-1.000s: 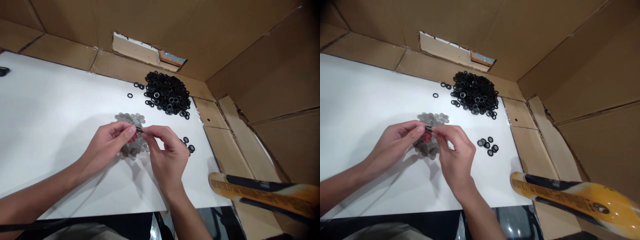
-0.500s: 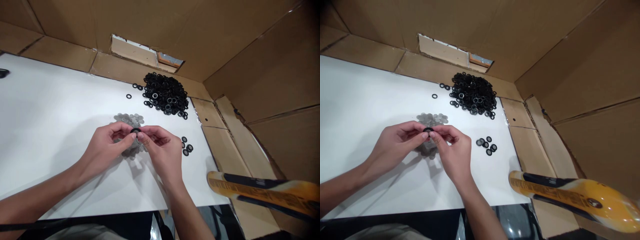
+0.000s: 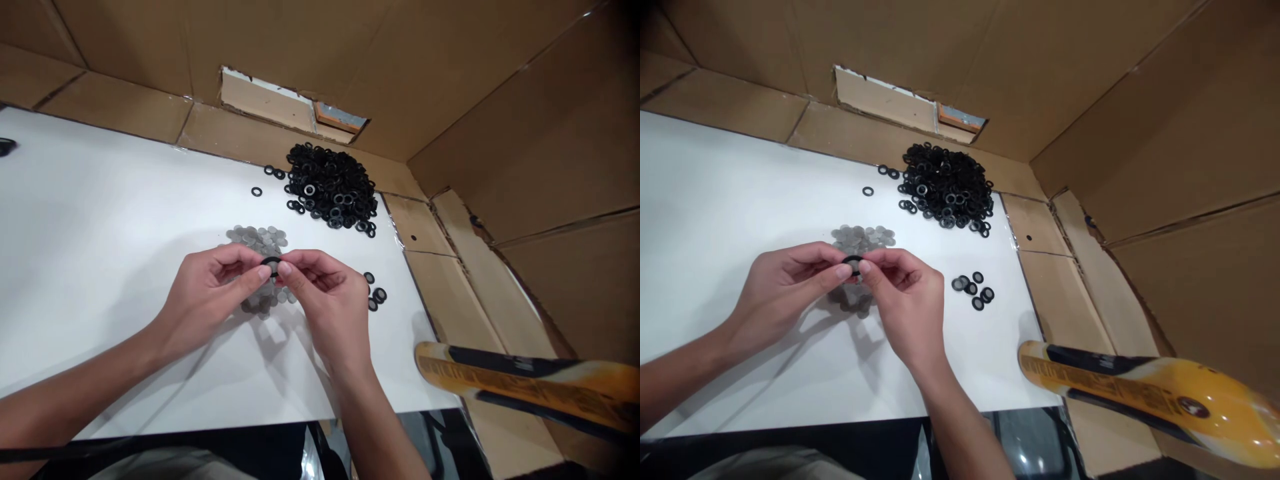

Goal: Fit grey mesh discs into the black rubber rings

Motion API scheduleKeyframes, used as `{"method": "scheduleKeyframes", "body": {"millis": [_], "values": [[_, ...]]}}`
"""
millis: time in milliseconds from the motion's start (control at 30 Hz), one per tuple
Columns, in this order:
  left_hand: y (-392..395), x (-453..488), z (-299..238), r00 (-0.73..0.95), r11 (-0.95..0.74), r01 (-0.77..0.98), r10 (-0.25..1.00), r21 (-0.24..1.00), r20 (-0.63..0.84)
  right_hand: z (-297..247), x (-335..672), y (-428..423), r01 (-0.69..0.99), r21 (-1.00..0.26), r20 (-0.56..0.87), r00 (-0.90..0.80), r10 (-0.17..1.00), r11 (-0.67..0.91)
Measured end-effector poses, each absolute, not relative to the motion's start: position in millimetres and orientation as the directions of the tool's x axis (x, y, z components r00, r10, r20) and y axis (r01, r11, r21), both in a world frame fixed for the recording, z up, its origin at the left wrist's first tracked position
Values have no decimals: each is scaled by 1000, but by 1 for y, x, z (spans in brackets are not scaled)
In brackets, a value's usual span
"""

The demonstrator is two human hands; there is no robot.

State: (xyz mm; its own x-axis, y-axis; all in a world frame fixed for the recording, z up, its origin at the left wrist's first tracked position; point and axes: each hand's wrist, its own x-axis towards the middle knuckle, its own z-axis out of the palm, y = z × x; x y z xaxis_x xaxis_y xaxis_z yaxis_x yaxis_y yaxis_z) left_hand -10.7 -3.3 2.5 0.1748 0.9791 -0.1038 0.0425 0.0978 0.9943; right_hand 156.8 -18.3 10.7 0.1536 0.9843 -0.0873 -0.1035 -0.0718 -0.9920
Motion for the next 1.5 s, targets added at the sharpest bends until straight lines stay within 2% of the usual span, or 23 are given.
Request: {"method": "scheduleKeyframes", "body": {"millis": [100,233,367,433,500,533,567,767,867,967,1067,1200,1367,1500], "values": [[-3,-12,0,176,70,39,981,997,-76,9,160,-17,-129,-985,-130,82,988,-119],[0,-13,-3,181,89,52,979,995,-97,6,159,-15,-49,-992,-123,99,987,-119],[3,-11,-6,181,125,78,974,989,-137,9,159,-14,129,-990,-56,81,995,-66],[4,-11,-7,166,118,110,977,987,-135,14,169,-14,305,-951,-21,64,998,-40],[4,-11,-7,145,89,130,983,987,-108,21,189,-16,564,-822,-48,76,996,-82],[4,-12,-6,132,74,131,987,989,-91,23,201,-17,708,-689,-107,115,988,-157],[4,-12,-6,121,60,126,990,990,-76,25,214,-18,759,-616,-136,161,977,-211],[2,-12,-4,128,32,101,991,994,-45,8,279,-16,809,-281,-273,448,851,-516],[3,-11,-5,136,16,104,990,994,-30,1,291,-14,812,-180,-289,496,819,-555],[3,-11,-8,144,-42,137,989,990,22,8,295,-3,820,-105,-236,529,815,-562],[4,-11,-10,155,-102,183,985,978,74,17,290,25,849,-85,-169,503,848,-521],[5,-12,-13,183,-170,245,975,954,127,12,264,72,917,-140,-120,359,926,-374],[12,-12,-26,420,-415,367,872,833,250,-12,241,99,913,-137,-45,382,923,-385],[14,-11,-34,550,-545,423,789,724,273,-18,242,100,892,-191,-14,416,909,-410]]}}
